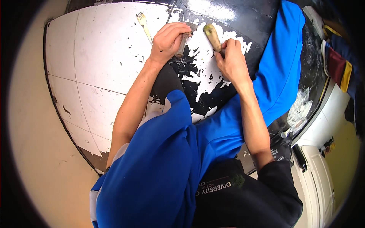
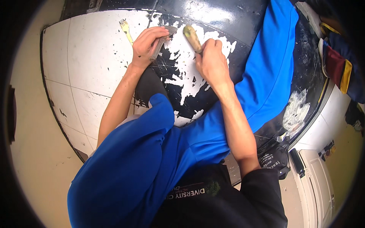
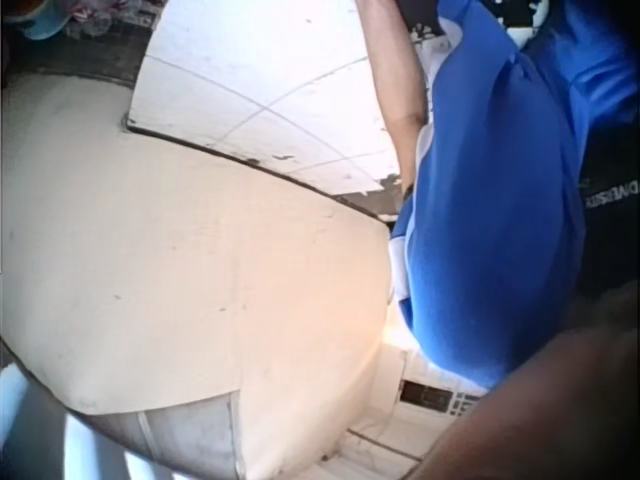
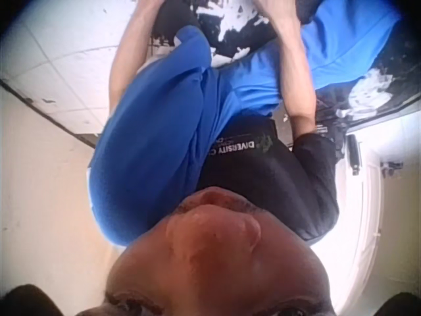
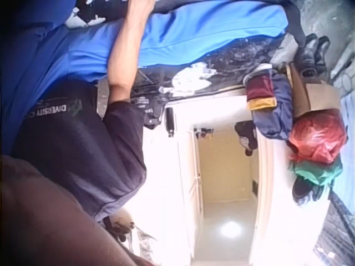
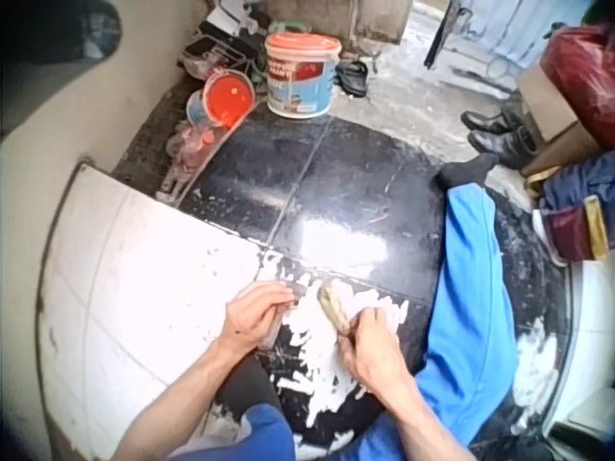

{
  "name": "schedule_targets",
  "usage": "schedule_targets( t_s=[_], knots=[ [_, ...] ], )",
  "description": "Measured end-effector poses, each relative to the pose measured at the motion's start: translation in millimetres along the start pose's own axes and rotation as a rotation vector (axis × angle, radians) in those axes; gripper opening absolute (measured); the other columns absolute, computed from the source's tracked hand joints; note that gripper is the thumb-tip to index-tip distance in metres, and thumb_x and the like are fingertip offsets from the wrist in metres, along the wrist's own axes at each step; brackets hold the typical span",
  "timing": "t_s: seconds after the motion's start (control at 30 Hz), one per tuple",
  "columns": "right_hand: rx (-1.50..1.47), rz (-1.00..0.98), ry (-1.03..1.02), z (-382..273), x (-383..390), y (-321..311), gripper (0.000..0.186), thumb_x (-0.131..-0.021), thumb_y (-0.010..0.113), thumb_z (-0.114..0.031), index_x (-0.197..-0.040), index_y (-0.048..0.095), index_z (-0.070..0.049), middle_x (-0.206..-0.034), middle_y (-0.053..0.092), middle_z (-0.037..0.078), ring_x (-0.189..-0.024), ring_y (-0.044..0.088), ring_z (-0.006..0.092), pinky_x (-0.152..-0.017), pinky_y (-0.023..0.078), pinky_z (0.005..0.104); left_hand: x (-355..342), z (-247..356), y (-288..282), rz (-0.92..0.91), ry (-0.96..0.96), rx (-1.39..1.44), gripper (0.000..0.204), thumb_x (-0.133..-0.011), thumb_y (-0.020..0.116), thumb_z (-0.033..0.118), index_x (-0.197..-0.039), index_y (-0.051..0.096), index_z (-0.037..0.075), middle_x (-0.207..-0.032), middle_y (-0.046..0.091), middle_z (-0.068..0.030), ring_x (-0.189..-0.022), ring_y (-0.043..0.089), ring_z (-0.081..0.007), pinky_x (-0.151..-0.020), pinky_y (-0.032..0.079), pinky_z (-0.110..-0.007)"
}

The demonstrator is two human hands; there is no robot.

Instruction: The person scrapes pieces of white material off a black floor using a putty knife and a fork.

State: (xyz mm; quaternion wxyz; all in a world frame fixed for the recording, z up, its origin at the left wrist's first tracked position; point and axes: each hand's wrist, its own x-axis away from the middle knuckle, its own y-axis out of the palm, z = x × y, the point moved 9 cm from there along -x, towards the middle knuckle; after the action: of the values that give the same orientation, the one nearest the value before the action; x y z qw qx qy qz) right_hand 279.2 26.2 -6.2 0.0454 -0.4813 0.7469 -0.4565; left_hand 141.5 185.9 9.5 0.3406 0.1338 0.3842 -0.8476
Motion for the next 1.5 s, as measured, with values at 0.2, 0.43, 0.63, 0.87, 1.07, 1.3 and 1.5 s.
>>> schedule_targets(
  t_s=[0.2,0.43,0.63,0.87,1.07,1.3,1.5],
  knots=[
    [-0.499,-0.170,0.026,-27,42,-5,0.042,-0.090,0.069,-0.003,-0.126,0.047,-0.003,-0.104,0.066,0.010,-0.087,0.063,0.0196,-0.076,0.052,0.0379,-1,2,1,0.017,-0.012,-0.011,0.027,-0.078,0.065,-0.013,-0.096,0.075,0.005,-0.099,0.077,-0.0081,-0.101,0.073,-0.0265,-0.089,0.060,-0.035],
    [-0.851,-0.252,-0.244,-86,98,-52,0.066,-0.086,0.060,0.014,-0.147,0.041,-0.004,-0.120,0.061,0.014,-0.110,0.064,0.0244,-0.090,0.052,0.0353,2,0,2,0.024,-0.071,0.001,0.029,-0.078,0.066,-0.014,-0.098,0.074,0.004,-0.101,0.077,-0.0085,-0.102,0.073,-0.0274,-0.089,0.059,-0.036],
    [-0.232,-0.420,-0.279,-98,108,-60,0.045,-0.084,0.059,0.006,-0.129,0.058,0.003,-0.112,0.061,0.019,-0.100,0.061,0.0384,-0.092,0.049,0.0446,1,-9,3,0.003,-0.094,0.052,0.023,-0.085,0.068,-0.009,-0.101,0.074,0.005,-0.103,0.076,-0.0084,-0.102,0.073,-0.0271,-0.090,0.058,-0.037],
    [-0.446,-0.537,-0.528,-144,121,-86,0.058,-0.082,0.065,0.002,-0.138,0.054,0.005,-0.111,0.058,0.018,-0.101,0.060,0.0376,-0.089,0.049,0.0415,2,-10,-1,-0.012,-0.089,0.035,0.022,-0.082,0.069,-0.011,-0.100,0.073,0.001,-0.104,0.077,-0.0090,-0.104,0.073,-0.0275,-0.091,0.058,-0.036],
    [-0.413,-0.590,-0.182,-82,51,-56,0.051,-0.075,0.077,-0.008,-0.124,0.068,0.003,-0.097,0.070,0.021,-0.083,0.070,0.0344,-0.077,0.056,0.0381,0,-9,7,-0.014,-0.113,0.056,0.024,-0.080,0.070,-0.012,-0.100,0.074,0.001,-0.104,0.077,-0.0092,-0.103,0.074,-0.0268,-0.090,0.058,-0.035],
    [-1.014,-0.875,-0.665,-126,78,-79,0.042,-0.080,0.081,-0.007,-0.121,0.075,-0.003,-0.097,0.076,0.015,-0.091,0.074,0.0227,-0.083,0.056,0.0347,2,-14,4,-0.004,-0.109,0.054,0.022,-0.085,0.068,-0.008,-0.102,0.074,0.005,-0.103,0.076,-0.0080,-0.101,0.072,-0.0266,-0.090,0.057,-0.036],
    [-0.532,-0.406,-0.340,-73,43,-65,0.045,-0.075,0.088,-0.011,-0.116,0.075,-0.001,-0.095,0.077,0.010,-0.086,0.072,0.0144,-0.080,0.057,0.0296,2,-12,3,-0.023,-0.134,0.061,0.020,-0.084,0.071,-0.010,-0.100,0.074,0.002,-0.103,0.077,-0.0091,-0.102,0.074,-0.0265,-0.091,0.058,-0.035]
  ],
)
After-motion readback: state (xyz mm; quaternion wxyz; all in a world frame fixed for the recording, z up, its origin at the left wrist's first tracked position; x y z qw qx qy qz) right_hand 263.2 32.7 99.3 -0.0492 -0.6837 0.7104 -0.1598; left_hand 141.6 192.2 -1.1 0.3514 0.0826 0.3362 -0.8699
